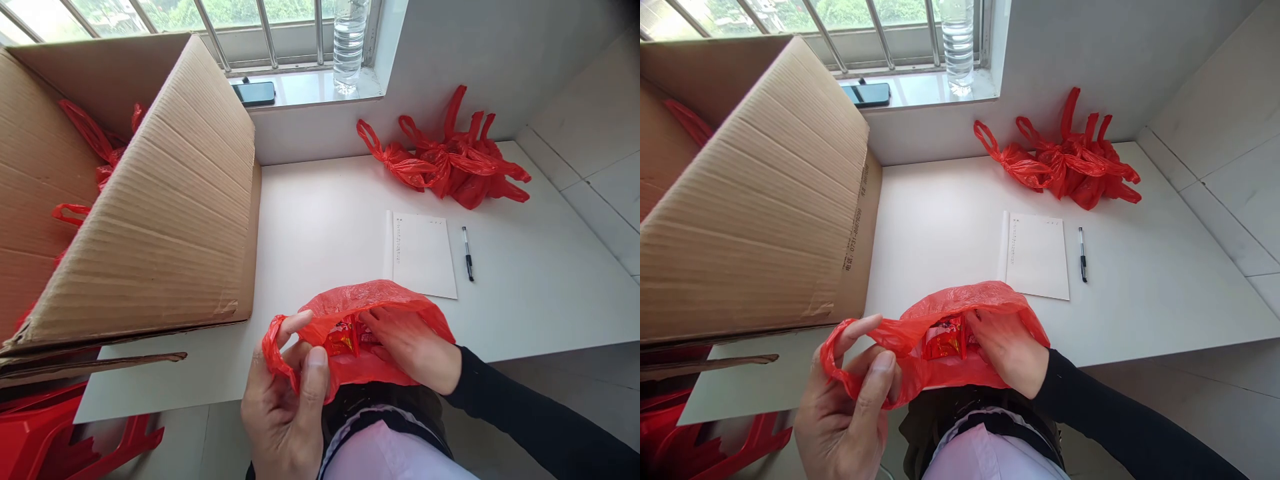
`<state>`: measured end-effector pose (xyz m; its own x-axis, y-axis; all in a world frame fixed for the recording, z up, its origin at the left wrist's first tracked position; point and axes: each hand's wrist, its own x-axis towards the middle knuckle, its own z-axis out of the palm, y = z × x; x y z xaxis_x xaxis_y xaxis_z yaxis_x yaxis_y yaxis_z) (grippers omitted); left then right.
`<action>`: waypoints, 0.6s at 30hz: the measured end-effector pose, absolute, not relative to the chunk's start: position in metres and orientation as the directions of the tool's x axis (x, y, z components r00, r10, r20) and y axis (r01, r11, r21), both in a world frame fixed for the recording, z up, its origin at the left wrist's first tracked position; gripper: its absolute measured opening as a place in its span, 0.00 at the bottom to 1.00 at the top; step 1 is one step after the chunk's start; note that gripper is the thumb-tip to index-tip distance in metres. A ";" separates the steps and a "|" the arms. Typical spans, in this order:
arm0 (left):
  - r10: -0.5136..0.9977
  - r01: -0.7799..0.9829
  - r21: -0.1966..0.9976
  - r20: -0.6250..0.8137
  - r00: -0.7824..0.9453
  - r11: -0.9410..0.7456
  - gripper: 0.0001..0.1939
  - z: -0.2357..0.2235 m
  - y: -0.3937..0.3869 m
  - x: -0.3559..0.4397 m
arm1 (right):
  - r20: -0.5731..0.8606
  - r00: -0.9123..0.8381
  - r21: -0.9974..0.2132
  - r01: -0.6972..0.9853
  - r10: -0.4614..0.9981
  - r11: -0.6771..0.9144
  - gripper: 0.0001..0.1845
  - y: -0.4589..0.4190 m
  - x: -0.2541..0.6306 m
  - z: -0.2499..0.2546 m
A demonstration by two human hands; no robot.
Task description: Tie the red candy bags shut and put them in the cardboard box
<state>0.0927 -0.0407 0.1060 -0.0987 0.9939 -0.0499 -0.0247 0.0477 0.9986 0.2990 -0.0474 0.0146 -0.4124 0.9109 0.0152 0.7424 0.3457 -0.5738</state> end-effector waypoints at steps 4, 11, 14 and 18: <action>0.995 -0.014 1.000 -0.024 -0.099 0.022 0.12 0.105 -0.040 0.092 | 0.032 -0.447 -0.662 0.660 0.894 0.354 0.25 -0.054 0.305 0.003; 0.994 -0.022 0.999 -0.038 -0.106 0.036 0.12 0.102 -0.039 0.093 | -0.073 -0.315 -0.671 0.717 0.946 0.187 0.16 -0.045 0.299 0.006; 0.995 -0.012 1.000 -0.021 -0.102 0.020 0.12 0.103 -0.039 0.092 | -0.126 -0.402 -0.768 0.618 0.907 0.167 0.20 -0.047 0.302 0.013; 0.995 -0.014 1.000 -0.023 -0.096 0.022 0.13 0.105 -0.037 0.092 | -0.071 -0.465 -0.781 0.576 0.883 0.241 0.27 -0.059 0.313 0.014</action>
<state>0.0922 -0.0374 0.1046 -0.0964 0.9951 -0.0232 -0.0138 0.0219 0.9997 0.3125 -0.0588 0.0142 -0.4647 0.8826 -0.0706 0.5760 0.2408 -0.7811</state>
